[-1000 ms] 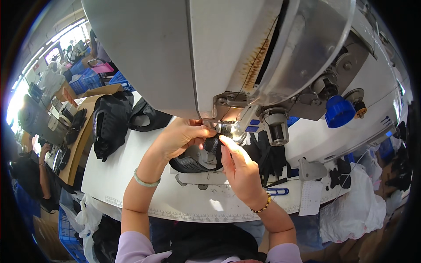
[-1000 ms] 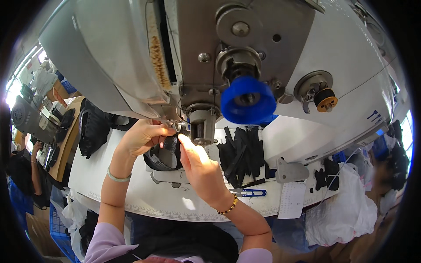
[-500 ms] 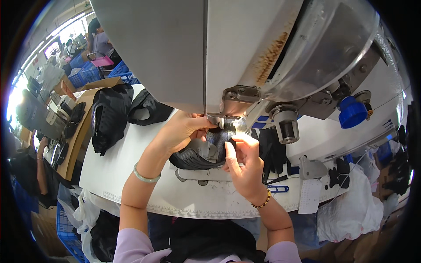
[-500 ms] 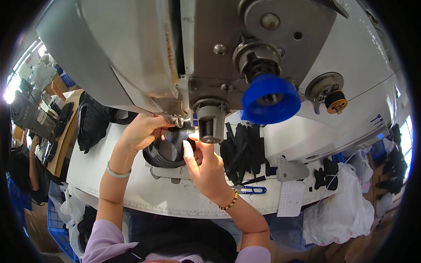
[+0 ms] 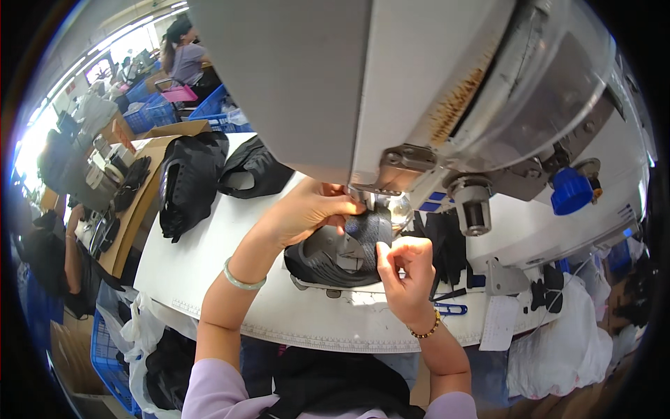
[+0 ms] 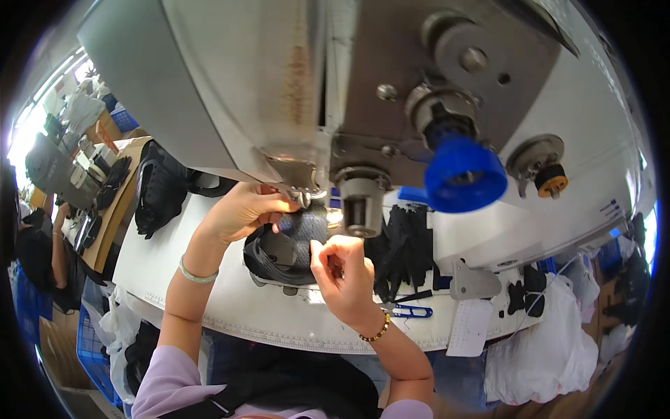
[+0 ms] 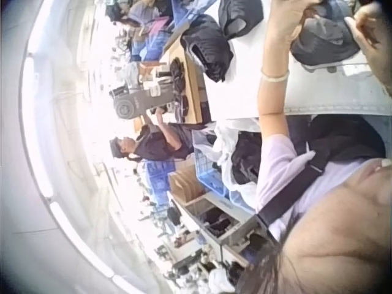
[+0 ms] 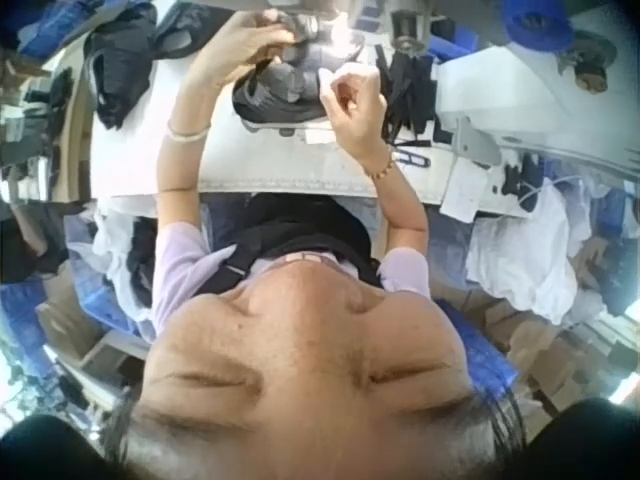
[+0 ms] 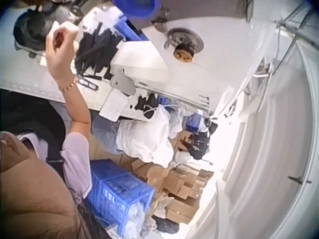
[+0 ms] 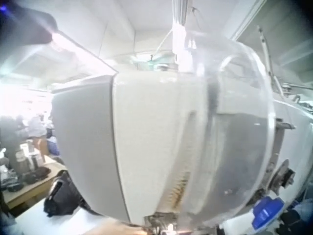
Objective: Operating a specialized sewing machine to stitch together components of a shoe upper.
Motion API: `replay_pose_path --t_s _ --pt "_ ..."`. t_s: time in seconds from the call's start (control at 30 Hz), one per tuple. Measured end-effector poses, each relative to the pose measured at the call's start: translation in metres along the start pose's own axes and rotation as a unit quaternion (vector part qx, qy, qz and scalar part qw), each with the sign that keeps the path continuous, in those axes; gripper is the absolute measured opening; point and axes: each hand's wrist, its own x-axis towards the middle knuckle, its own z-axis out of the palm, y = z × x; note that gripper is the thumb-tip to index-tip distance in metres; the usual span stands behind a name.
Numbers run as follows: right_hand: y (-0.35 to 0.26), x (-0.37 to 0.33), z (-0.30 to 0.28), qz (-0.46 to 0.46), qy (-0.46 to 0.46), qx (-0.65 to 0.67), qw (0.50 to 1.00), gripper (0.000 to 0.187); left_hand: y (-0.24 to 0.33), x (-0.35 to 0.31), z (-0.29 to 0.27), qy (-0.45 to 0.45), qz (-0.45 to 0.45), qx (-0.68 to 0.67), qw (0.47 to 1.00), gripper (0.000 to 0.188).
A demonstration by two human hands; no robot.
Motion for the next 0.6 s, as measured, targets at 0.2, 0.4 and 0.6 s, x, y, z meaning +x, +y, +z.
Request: replay_pose_path --t_s 0.2,0.4,0.6 --pt "0.001 -0.004 -0.002 -0.018 -0.011 -0.008 1.0 0.026 -0.007 0.004 -0.007 -0.076 0.022 0.011 0.997 0.016" --pt "0.004 -0.005 0.005 0.083 0.038 0.105 0.99 0.024 -0.013 0.008 -0.009 -0.015 0.043 -0.007 0.999 0.013" --pt "-0.001 -0.004 0.001 0.117 0.034 0.083 0.989 0.022 -0.02 0.009 0.0 0.003 0.042 -0.037 0.998 0.024"
